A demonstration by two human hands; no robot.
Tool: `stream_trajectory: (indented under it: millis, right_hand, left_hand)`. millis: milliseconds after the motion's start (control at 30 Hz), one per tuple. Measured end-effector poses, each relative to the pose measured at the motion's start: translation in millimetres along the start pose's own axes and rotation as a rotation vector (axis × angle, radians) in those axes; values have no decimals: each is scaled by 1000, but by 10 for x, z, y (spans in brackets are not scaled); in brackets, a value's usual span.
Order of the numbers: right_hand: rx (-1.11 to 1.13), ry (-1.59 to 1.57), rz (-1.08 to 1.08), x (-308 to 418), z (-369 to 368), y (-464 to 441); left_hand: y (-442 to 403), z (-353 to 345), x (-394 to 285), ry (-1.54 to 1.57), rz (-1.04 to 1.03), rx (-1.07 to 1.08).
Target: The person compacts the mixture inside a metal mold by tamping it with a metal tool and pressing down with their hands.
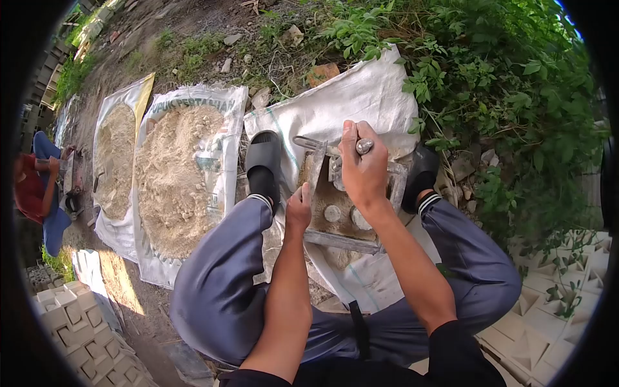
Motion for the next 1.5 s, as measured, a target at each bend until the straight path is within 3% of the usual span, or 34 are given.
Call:
stream_trajectory:
  millis: [133, 233, 367, 433, 567, 633, 700, 833, 967, 1100, 1133, 1433, 1500]
  right_hand:
    - [-213, -126, -90, 26, 86, 314]
    - [-106, -218, -181, 43, 29, 301]
    - [-252, -99, -174, -8, 95, 493]
    - [-157, 38, -55, -16, -46, 531]
    - [-196, -110, -160, 161, -30, 604]
    - [-171, -12, -120, 126, -65, 743]
    - [11, -25, -2, 155, -134, 680]
    - [-118, -105, -223, 372, 53, 734]
    - [-34, -35, -88, 58, -27, 807]
    - [-135, -106, -193, 241, 82, 1128]
    - [-44, -100, -168, 165, 19, 1189]
    - [-17, -80, -133, 163, 54, 1397]
    - [-97, -136, -249, 221, 54, 1275]
  left_hand:
    - [23, 23, -6, -19, 20, -38]
    - [28, 45, -61, -36, 67, -4]
    - [31, 32, -26, -36, 42, -52]
    - [6, 21, 60, -13, 25, -42]
    - [-1, 6, 24, -14, 44, -25]
    - [7, 23, 144, -32, 85, 18]
    - [-58, -14, 107, -9, 42, 54]
    - [-8, 4, 54, -13, 54, 9]
    - [-9, 4, 63, -17, 59, 18]
    - [1, 53, 82, 1, 78, 8]
    - [11, 66, 77, -16, 110, 24]
    - [-12, 24, 80, 67, 145, 60]
    - [-3, 18, 67, 61, 142, 51]
Point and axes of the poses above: each hand's wrist, its own y-axis away from the middle knuckle, its own z-axis out of the back of the hand, x = y × z, the point moved 3 cm from there along -y, towards the middle knuckle
